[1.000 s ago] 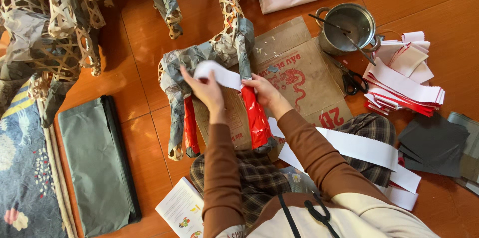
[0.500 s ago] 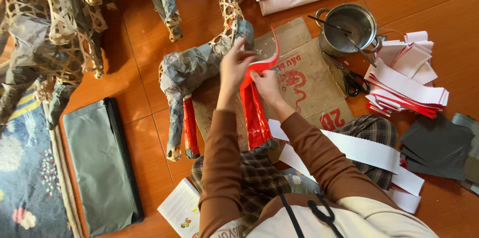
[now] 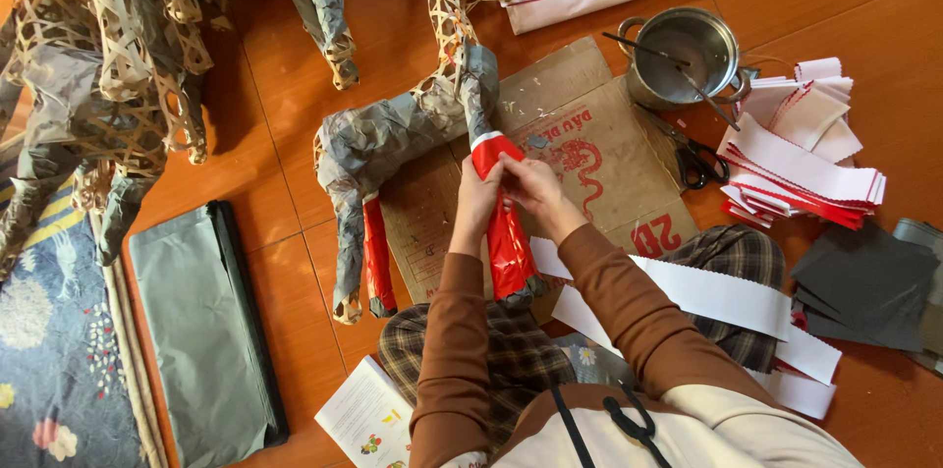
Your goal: The person sits on the floor and wraps a wicker animal figure with red and white paper strips. They apply adhesive from a nearby pot using a brush, then smooth the paper onto the figure's legs and body.
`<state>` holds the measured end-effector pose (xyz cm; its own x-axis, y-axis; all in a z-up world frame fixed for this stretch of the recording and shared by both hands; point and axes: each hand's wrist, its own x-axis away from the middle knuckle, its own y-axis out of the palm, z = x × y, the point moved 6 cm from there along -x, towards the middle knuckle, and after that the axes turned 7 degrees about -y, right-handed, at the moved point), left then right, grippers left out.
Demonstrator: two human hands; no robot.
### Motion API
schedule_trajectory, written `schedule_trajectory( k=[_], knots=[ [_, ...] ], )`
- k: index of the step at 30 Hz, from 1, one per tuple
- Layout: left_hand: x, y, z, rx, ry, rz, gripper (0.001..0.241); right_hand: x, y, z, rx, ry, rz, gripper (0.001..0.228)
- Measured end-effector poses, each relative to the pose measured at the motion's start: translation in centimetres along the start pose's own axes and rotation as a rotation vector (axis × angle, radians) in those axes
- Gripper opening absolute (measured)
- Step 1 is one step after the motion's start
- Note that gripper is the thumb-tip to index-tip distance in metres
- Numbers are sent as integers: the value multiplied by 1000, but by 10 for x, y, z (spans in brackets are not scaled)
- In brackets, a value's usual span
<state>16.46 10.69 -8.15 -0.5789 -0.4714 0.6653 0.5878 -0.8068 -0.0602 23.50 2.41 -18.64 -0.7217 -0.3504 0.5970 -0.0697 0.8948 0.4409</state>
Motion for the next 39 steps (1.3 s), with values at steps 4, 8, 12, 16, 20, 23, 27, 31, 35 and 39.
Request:
schedule_trajectory(
  k=[4,8,12,16,20,23,27,31,35,39],
  knots=[
    [-1,-1,3,-2,-41,53,51,12,-24,-24,412,-173,81,40],
    [10,-5,18,-154,4,40,56,47,59,-87,1040,-606,-151,32],
    [34,-3,40,-330,83,-55,70,-4,89,-61,1290,-289,-300,68],
    [14,4,19,-230,27,-175,98,9,92,-56,819,-64,-245,73],
    [55,-8,65,-144,113,-324,107,9,96,-45,217,53,-243,39],
    [49,-34,89,-331,154,3,105,4,98,-38,124,80,-233,34],
    [5,-74,113,-168,379,548,89,-20,88,-14,74,108,-252,36],
    [-8,-60,142,-322,477,551,83,30,93,-61,292,-1,-275,63],
    [-3,-13,166,-513,595,423,61,56,99,-105,828,-990,-306,64],
    [-36,15,146,-668,616,216,79,29,83,-95,844,-746,50,19]
  ],
)
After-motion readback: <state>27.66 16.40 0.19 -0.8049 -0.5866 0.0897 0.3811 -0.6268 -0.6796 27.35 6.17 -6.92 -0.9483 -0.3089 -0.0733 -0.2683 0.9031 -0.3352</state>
